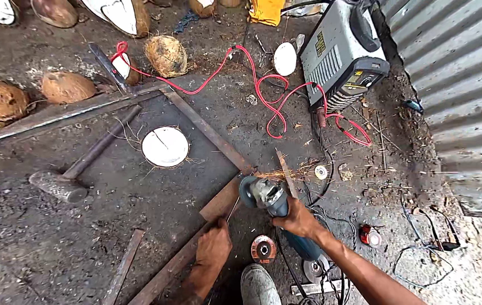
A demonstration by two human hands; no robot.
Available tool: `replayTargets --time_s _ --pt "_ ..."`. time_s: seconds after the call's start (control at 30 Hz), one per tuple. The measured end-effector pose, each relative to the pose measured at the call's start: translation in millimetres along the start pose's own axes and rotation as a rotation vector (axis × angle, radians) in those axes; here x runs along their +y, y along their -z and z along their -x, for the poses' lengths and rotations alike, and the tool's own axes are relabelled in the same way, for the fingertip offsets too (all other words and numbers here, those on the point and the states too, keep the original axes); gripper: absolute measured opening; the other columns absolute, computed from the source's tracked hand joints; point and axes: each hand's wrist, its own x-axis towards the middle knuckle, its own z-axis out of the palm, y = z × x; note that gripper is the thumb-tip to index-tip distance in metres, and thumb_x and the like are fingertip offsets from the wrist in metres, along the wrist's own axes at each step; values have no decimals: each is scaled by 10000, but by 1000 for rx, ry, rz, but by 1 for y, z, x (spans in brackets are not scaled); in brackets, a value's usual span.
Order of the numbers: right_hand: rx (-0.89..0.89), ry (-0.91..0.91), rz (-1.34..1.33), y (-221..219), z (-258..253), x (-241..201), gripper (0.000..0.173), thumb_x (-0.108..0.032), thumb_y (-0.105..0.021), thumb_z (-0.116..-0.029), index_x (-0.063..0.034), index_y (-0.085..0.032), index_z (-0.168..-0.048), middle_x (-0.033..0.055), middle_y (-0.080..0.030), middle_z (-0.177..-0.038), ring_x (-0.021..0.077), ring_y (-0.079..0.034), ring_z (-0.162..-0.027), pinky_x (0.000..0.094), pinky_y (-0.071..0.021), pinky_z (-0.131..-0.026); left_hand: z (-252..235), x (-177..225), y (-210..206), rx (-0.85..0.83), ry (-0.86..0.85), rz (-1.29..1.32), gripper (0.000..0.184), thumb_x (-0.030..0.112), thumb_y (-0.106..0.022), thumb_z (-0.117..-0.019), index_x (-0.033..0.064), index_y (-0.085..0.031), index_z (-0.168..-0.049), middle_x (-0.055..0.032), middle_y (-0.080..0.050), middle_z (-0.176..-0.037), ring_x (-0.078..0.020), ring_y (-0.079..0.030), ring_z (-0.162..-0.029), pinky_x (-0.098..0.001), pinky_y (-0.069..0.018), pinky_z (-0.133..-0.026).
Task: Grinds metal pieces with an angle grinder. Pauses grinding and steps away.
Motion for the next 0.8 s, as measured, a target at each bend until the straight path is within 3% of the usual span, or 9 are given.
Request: replayTargets --time_s 0.1,0.27,0.4,0.5,0.57,0.63,0.7,0.8 --pt "-16 43 -3 -2 4 -3 671 -375 -853 -694 -28 -625 -1221 108 -714 -1067 222 -697 -1018 468 -555 -936 -1 1 3 -27 1 19 364 257 -438 -1081 25 -595 -1314 -251 -721 -1033 -451 -714 -987 -582 -559 -836" --pt "21 19 -8 1 -4 -1 646 -404 -844 -702 -40 -633 -1192 95 -718 -1027 217 -706 -973 478 -567 -897 1 0 2 -22 7 7 377 272 -412 -1092 24 -602 -1304 -244 -724 -1026 -446 -716 -983 -580 -560 -829" --pt "-6 43 -5 -7 8 1 642 -380 -850 -695 -42 -638 -1197 92 -718 -1047 200 -700 -999 452 -560 -926 -2 2 1 -32 15 5 386 277 -404 -1092 33 -595 -1324 -239 -726 -1044 -438 -718 -995 -577 -562 -837" --pt "14 9 -69 -4 2 7 640 -362 -852 -697 -34 -632 -1199 94 -718 -1033 204 -705 -975 458 -571 -905 -5 -7 6 -84 -23 69 431 323 -370 -1106 29 -598 -1324 -242 -712 -1100 -426 -700 -1061 -580 -549 -893" --pt "50 -29 -165 3 -2 15 610 -349 -859 -701 -37 -636 -1176 85 -721 -998 191 -712 -931 449 -588 -869 -14 -22 12 -119 -108 198 441 338 -375 -1106 13 -630 -1258 -234 -700 -1093 -402 -687 -1069 -580 -532 -929" --pt "105 -26 -259 7 1 21 582 -328 -859 -697 -49 -643 -1160 64 -723 -971 161 -711 -896 420 -594 -844 -26 -40 15 -166 -197 414 428 331 -395 -1109 -6 -650 -1180 -202 -682 -1041 -353 -668 -1010 -558 -513 -936" --pt "145 -9 -305 7 9 22 554 -311 -855 -683 -67 -647 -1136 35 -727 -943 130 -715 -865 383 -604 -818 -33 -52 13 -224 -236 591 406 337 -400 -1112 21 -638 -1205 -140 -653 -982 -260 -636 -882 -481 -522 -859" --pt "126 7 -274 1 18 16 550 -320 -853 -689 -64 -642 -1127 33 -720 -935 126 -710 -861 382 -598 -821 -33 -53 12 -232 -234 634 368 309 -398 -1115 42 -640 -1193 -98 -633 -932 -206 -605 -800 -429 -519 -793"
